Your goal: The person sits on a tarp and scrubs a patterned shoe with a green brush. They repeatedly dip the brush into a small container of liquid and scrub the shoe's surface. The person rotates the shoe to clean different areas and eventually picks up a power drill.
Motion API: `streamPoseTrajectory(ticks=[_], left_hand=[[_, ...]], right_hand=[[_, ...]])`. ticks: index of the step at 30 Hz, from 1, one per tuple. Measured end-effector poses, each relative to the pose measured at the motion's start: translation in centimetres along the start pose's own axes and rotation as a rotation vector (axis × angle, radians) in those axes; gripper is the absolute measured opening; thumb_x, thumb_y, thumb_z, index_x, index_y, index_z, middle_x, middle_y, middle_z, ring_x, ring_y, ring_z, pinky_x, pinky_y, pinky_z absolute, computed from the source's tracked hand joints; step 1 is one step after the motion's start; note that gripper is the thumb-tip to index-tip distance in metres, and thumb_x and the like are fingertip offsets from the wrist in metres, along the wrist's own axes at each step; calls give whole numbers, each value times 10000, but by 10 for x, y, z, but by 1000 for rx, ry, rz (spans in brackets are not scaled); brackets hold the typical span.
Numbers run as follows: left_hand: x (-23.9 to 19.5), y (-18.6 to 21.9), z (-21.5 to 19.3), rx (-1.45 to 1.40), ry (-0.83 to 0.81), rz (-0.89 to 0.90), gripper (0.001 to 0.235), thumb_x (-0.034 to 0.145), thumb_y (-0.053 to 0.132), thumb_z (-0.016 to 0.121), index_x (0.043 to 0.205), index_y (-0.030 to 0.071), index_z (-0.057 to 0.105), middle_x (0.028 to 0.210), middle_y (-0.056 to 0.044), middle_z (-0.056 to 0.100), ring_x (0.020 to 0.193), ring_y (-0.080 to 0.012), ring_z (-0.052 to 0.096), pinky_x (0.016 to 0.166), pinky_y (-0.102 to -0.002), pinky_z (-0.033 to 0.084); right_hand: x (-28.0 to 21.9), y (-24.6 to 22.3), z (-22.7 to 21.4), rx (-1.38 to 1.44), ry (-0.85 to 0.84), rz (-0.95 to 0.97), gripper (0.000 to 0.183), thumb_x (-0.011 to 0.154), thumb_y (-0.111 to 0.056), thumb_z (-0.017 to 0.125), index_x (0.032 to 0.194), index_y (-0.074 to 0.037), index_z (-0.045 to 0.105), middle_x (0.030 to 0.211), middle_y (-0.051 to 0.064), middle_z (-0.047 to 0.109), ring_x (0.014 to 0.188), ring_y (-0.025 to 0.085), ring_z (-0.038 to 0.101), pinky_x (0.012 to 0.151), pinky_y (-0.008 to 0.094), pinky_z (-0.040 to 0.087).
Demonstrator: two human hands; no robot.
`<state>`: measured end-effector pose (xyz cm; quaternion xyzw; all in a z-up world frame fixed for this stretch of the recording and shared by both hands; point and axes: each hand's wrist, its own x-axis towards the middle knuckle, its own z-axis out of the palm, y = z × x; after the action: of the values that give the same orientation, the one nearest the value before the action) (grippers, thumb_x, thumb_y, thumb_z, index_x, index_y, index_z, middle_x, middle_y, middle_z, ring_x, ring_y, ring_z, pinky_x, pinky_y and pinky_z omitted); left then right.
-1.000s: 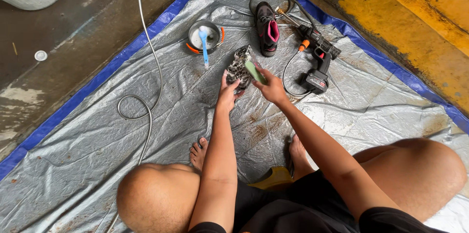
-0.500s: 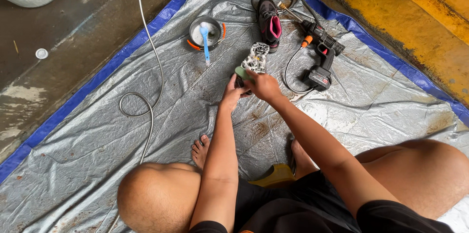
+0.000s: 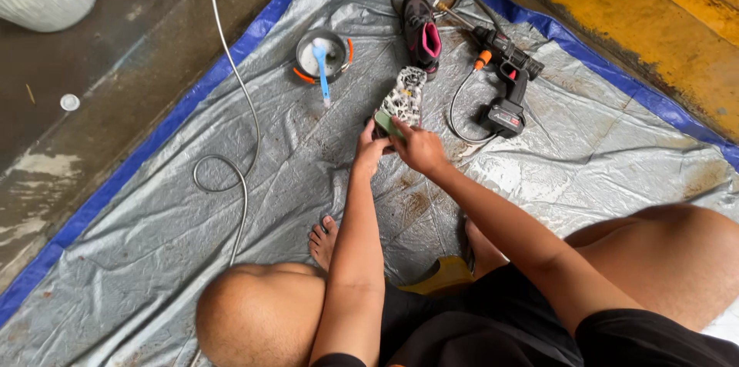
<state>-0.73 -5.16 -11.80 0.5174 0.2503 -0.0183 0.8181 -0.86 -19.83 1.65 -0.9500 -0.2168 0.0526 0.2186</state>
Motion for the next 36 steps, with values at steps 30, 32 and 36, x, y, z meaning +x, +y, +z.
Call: streamPoseTrajectory(ticks=[30, 32, 36], left_hand=[[-28, 9, -21, 245, 239, -31, 774, 753, 343, 1038, 1368, 166, 602, 1220, -112, 726, 1062, -271, 707, 738, -455, 600], [-31, 10, -23, 274, 238, -126, 1104, 726, 473, 1063, 1565, 145, 424, 1478, -200, 529, 1264, -399, 614, 845, -544, 619], [-15, -20, -46, 182, 295, -204, 1057, 801, 412, 1057, 1582, 29, 456, 1516, -333, 540, 1261, -580, 656, 861, -730, 620]], right_hand=[[-10, 28, 32, 1277, -32, 620, 244, 875, -98, 874, 920, -39, 642, 567, 29, 452, 416, 112, 423, 406, 268, 272], [-10, 17, 17, 1226, -47, 626, 286, 845, -132, 909, 950, -36, 661, 598, 38, 485, 446, 118, 452, 421, 276, 291], [3, 58, 90, 874, -133, 621, 616, 737, -340, 1023, 1254, -98, 790, 963, 139, 728, 908, 278, 725, 804, 353, 532]])
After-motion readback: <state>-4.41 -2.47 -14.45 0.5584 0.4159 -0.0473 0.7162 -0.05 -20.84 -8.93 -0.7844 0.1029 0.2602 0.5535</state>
